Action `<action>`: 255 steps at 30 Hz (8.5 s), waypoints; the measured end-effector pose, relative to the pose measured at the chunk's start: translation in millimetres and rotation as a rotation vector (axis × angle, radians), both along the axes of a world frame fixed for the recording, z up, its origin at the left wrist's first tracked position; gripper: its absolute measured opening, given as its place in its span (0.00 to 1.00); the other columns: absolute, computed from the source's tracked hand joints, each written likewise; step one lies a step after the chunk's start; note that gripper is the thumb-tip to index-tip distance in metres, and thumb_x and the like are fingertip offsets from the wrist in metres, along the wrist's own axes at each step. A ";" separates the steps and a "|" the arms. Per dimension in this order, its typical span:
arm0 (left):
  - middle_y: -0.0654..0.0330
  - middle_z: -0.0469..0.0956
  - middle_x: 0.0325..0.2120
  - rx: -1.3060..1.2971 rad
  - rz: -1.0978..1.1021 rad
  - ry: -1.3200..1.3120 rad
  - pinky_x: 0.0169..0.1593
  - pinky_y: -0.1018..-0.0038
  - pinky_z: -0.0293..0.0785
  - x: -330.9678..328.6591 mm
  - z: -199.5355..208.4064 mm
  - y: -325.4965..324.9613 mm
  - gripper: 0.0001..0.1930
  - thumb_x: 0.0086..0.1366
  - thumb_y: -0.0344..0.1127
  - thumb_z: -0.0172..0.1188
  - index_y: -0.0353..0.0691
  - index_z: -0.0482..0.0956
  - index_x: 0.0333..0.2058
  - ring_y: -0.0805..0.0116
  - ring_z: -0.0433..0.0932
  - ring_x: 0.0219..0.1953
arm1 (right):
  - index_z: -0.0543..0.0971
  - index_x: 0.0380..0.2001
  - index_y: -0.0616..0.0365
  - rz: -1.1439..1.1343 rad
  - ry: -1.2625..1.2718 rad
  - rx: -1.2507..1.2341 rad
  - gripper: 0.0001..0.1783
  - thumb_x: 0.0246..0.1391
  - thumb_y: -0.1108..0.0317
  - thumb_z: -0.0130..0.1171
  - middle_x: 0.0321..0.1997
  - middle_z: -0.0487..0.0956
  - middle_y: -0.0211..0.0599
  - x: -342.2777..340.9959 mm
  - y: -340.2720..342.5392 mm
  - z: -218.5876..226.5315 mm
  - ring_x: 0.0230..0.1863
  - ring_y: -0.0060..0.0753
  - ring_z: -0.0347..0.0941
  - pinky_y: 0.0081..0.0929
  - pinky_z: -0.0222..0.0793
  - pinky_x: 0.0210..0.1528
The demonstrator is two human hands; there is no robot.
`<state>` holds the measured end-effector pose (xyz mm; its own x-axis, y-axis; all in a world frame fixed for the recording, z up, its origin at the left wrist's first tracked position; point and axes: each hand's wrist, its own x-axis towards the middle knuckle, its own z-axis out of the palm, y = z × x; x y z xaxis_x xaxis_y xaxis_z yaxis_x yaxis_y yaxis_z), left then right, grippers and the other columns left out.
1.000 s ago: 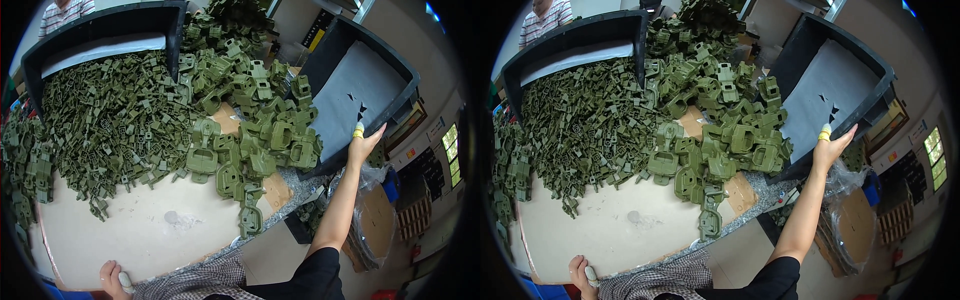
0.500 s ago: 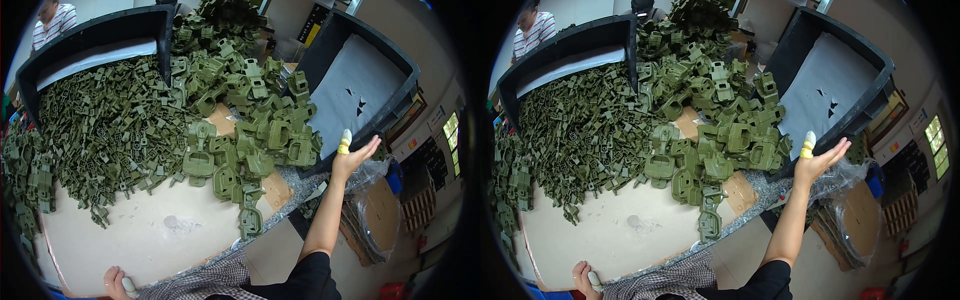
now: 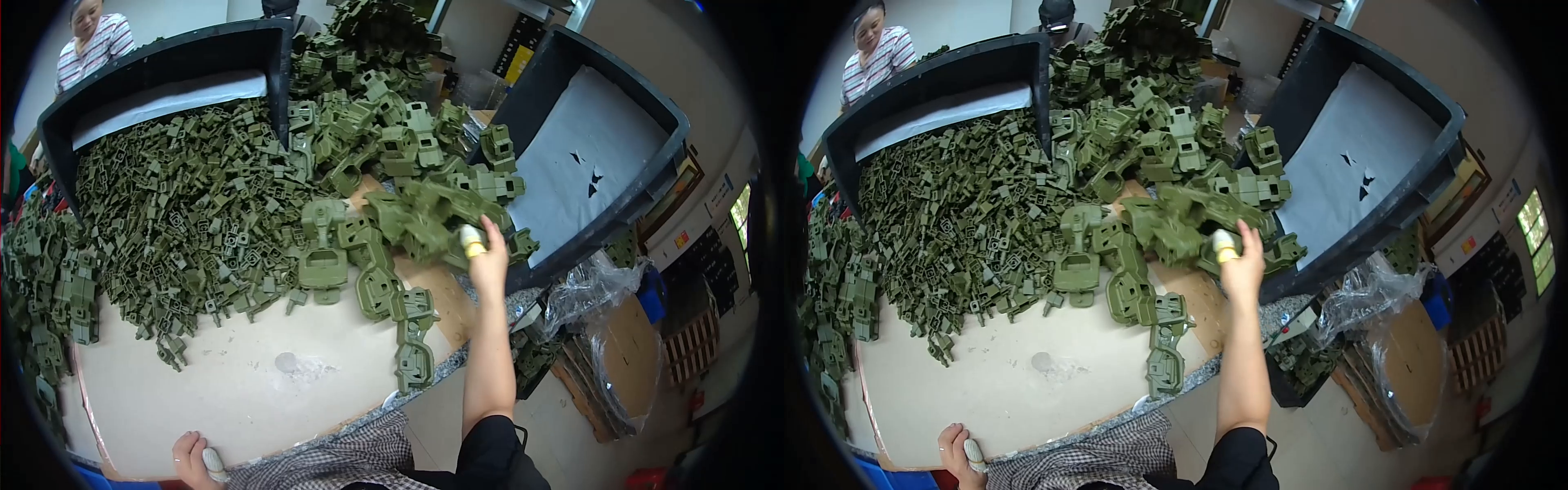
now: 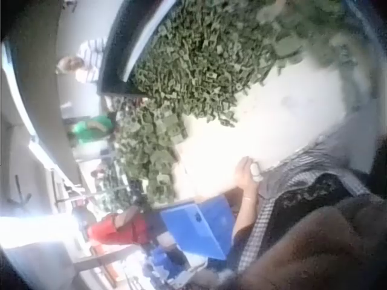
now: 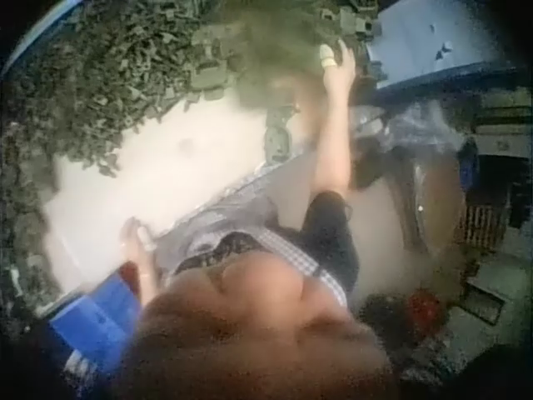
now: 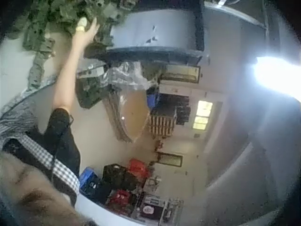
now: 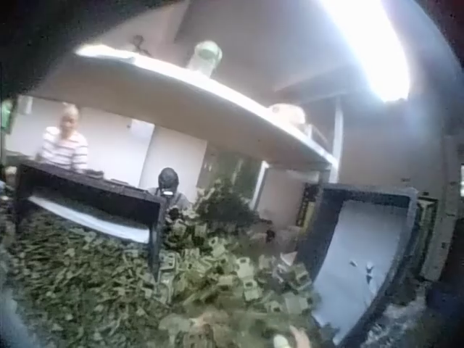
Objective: The person repeatedly picks up plastic toy pieces, snaps them together by hand to assemble toy components, and sets the assembled pieces aside on the work table.
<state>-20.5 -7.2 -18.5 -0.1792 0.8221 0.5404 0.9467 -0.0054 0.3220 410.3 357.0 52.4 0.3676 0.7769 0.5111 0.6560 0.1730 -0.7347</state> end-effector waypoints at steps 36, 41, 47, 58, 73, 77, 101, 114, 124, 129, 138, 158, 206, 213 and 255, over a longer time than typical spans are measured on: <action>0.50 0.73 0.34 0.008 0.009 -0.141 0.44 0.62 0.69 0.8 17.9 -2.4 0.10 0.49 0.30 0.57 0.33 0.73 0.31 0.51 0.72 0.39 | 0.59 0.57 0.56 0.262 -0.522 -0.130 0.42 0.39 0.57 0.66 0.53 0.65 0.50 -129.4 -104.2 -6.3 0.49 0.50 0.63 0.41 0.63 0.49; 0.48 0.70 0.40 0.091 0.023 -0.401 0.49 0.64 0.66 5.2 34.1 -0.2 0.14 0.55 0.36 0.56 0.32 0.71 0.37 0.53 0.69 0.44 | 0.61 0.56 0.54 0.525 0.849 -0.169 0.32 0.45 0.77 0.55 0.50 0.70 0.36 -99.5 -104.7 -7.7 0.46 0.34 0.70 0.30 0.67 0.49; 0.49 0.68 0.46 0.204 -0.216 -1.180 0.53 0.63 0.62 51.1 54.2 61.8 0.26 0.56 0.43 0.57 0.37 0.64 0.50 0.54 0.68 0.48 | 0.48 0.60 0.65 1.361 1.069 -0.202 0.46 0.42 0.63 0.62 0.58 0.61 0.43 -126.7 -166.0 -38.3 0.60 0.35 0.58 0.33 0.55 0.60; 0.54 0.66 0.49 0.165 -0.421 -1.695 0.55 0.64 0.64 68.2 65.3 47.6 0.33 0.56 0.43 0.59 0.37 0.55 0.55 0.62 0.68 0.51 | 0.54 0.59 0.63 1.503 0.564 -0.506 0.39 0.49 0.58 0.58 0.61 0.57 0.45 -219.7 -221.4 9.1 0.60 0.38 0.56 0.32 0.54 0.59; 0.57 0.70 0.41 0.599 -0.082 -1.977 0.41 0.62 0.72 -1.5 35.8 16.9 0.25 0.60 0.54 0.49 0.42 0.64 0.49 0.64 0.73 0.38 | 0.72 0.45 0.59 0.801 -0.492 0.076 0.27 0.41 0.58 0.62 0.42 0.73 0.42 -168.4 -156.0 54.8 0.39 0.41 0.70 0.30 0.69 0.38; 0.50 0.73 0.36 0.106 -0.221 -2.110 0.38 0.57 0.73 2.0 34.6 10.3 0.29 0.58 0.58 0.48 0.40 0.64 0.48 0.58 0.75 0.33 | 0.72 0.45 0.56 0.822 -0.968 0.076 0.26 0.42 0.58 0.61 0.41 0.73 0.40 -159.6 -117.2 4.0 0.41 0.42 0.68 0.32 0.68 0.41; 0.47 0.73 0.35 -0.134 -0.310 -2.140 0.36 0.56 0.77 10.6 32.2 27.6 0.35 0.57 0.58 0.50 0.43 0.56 0.57 0.53 0.77 0.32 | 0.72 0.44 0.57 1.482 0.358 -0.672 0.17 0.49 0.72 0.57 0.42 0.74 0.30 -245.0 -176.2 11.1 0.42 0.21 0.69 0.21 0.66 0.45; 0.51 0.64 0.52 -0.570 -0.659 -1.047 0.54 0.70 0.62 51.4 58.8 12.9 0.39 0.51 0.39 0.64 0.34 0.53 0.58 0.62 0.67 0.51 | 0.68 0.48 0.59 1.463 0.026 -0.611 0.22 0.47 0.74 0.55 0.46 0.73 0.40 -230.2 -238.8 -42.4 0.40 0.35 0.74 0.27 0.69 0.39; 0.53 0.73 0.35 0.146 -0.195 -2.027 0.37 0.65 0.74 11.9 23.9 52.2 0.36 0.57 0.62 0.47 0.40 0.57 0.56 0.63 0.73 0.30 | 0.72 0.43 0.61 1.196 0.158 -0.447 0.18 0.45 0.81 0.51 0.42 0.73 0.35 -239.3 -199.7 -38.1 0.43 0.25 0.69 0.19 0.66 0.43; 0.53 0.72 0.36 0.231 -0.427 -2.210 0.37 0.64 0.74 -24.4 20.0 57.3 0.37 0.57 0.59 0.48 0.39 0.55 0.57 0.62 0.72 0.30 | 0.72 0.43 0.59 1.244 -0.015 -0.471 0.20 0.43 0.81 0.56 0.40 0.71 0.36 -254.1 -213.3 -27.7 0.38 0.29 0.70 0.21 0.68 0.38; 0.51 0.65 0.39 0.510 -1.347 -2.247 0.45 0.63 0.71 -85.2 62.9 36.7 0.34 0.60 0.51 0.49 0.45 0.49 0.61 0.62 0.67 0.36 | 0.72 0.42 0.59 1.370 -0.218 -0.305 0.21 0.40 0.75 0.60 0.44 0.70 0.41 -294.4 -227.3 -9.9 0.41 0.41 0.69 0.31 0.69 0.40; 0.50 0.70 0.42 -0.093 -0.456 -2.082 0.46 0.68 0.72 -19.6 38.0 -20.9 0.37 0.57 0.46 0.57 0.44 0.49 0.61 0.63 0.75 0.40 | 0.70 0.38 0.62 1.567 0.324 -0.749 0.16 0.43 0.84 0.55 0.42 0.69 0.37 -310.7 -242.6 -3.4 0.44 0.28 0.67 0.21 0.68 0.42; 0.51 0.73 0.20 -0.512 -0.671 -1.224 0.24 0.70 0.68 56.2 44.6 -5.6 0.20 0.48 0.40 0.63 0.31 0.68 0.33 0.55 0.75 0.22 | 0.71 0.28 0.63 1.741 -0.378 -0.491 0.15 0.32 0.74 0.62 0.26 0.74 0.44 -215.1 -233.2 14.5 0.26 0.44 0.73 0.31 0.69 0.26; 0.54 0.76 0.31 -0.595 -0.783 -1.367 0.35 0.75 0.70 45.7 46.2 10.7 0.20 0.49 0.38 0.63 0.30 0.71 0.37 0.72 0.75 0.32 | 0.71 0.28 0.61 1.665 -0.192 -0.601 0.11 0.36 0.75 0.61 0.22 0.73 0.42 -220.3 -228.2 7.7 0.23 0.42 0.72 0.28 0.67 0.26; 0.55 0.67 0.43 -0.025 -0.323 -0.712 0.50 0.68 0.60 37.7 59.5 15.2 0.33 0.43 0.42 0.68 0.36 0.66 0.48 0.59 0.65 0.46 | 0.69 0.47 0.65 1.522 0.598 -1.067 0.19 0.48 0.78 0.53 0.47 0.72 0.41 -235.5 -253.4 -48.6 0.48 0.31 0.69 0.27 0.66 0.48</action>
